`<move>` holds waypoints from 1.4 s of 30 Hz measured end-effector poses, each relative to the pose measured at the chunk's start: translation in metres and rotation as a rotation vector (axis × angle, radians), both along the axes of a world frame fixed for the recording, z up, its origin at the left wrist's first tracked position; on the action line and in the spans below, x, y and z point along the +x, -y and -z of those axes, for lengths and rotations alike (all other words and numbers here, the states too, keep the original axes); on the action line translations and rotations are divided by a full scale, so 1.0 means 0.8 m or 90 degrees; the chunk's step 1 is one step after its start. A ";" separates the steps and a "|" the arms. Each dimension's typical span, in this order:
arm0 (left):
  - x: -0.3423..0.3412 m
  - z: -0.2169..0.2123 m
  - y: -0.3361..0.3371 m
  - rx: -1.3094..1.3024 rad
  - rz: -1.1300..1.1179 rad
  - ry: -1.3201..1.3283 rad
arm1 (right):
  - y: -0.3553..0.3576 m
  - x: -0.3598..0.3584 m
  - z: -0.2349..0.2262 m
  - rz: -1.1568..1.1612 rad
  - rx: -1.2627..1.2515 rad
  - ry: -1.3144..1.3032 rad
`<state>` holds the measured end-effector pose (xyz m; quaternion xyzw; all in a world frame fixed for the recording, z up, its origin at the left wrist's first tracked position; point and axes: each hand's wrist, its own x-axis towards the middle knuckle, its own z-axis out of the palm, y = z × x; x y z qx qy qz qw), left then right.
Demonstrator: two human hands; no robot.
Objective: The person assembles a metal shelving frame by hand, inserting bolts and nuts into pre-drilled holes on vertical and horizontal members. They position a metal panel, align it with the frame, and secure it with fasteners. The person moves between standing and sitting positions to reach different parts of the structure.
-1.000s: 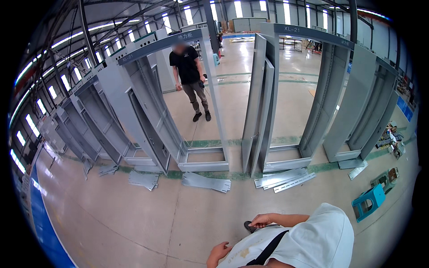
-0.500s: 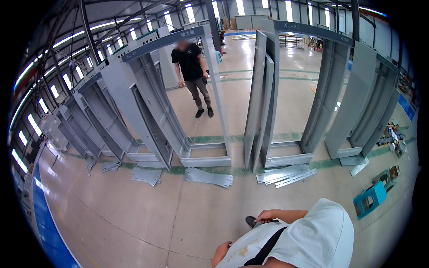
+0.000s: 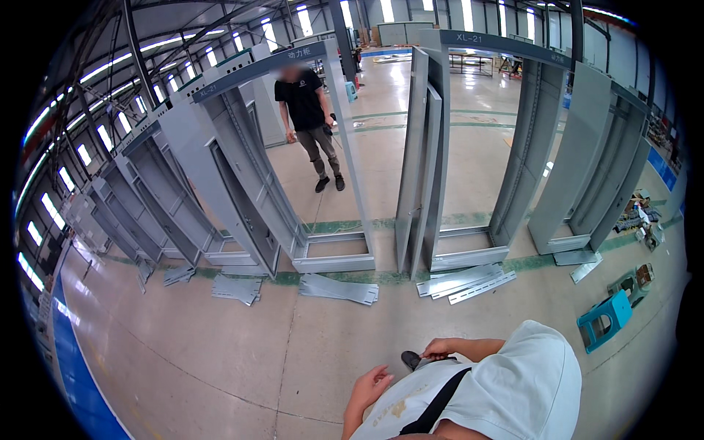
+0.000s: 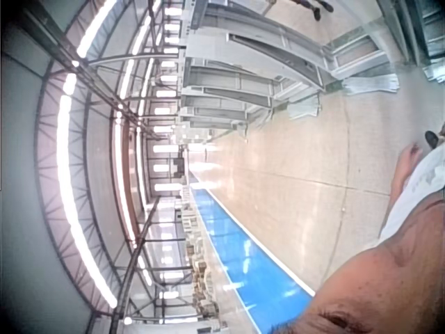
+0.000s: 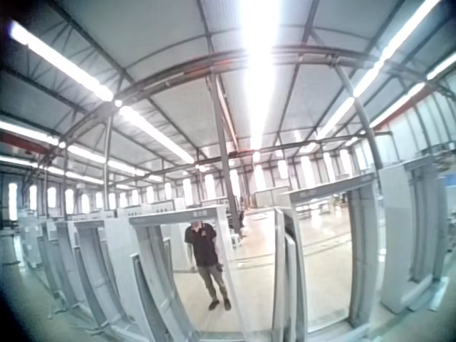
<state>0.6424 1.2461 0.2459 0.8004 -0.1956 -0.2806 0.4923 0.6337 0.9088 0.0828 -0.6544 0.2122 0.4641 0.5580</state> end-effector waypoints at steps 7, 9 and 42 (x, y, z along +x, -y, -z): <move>0.005 -0.226 0.027 -0.382 0.234 0.022 | 0.021 -0.011 0.006 0.036 0.021 -0.043; -0.013 -0.277 0.007 -0.517 0.317 0.063 | 0.037 -0.023 0.023 0.076 -0.027 -0.042; 0.050 -0.327 0.167 -0.543 0.090 0.819 | 0.186 -0.189 -0.054 0.439 -0.109 0.120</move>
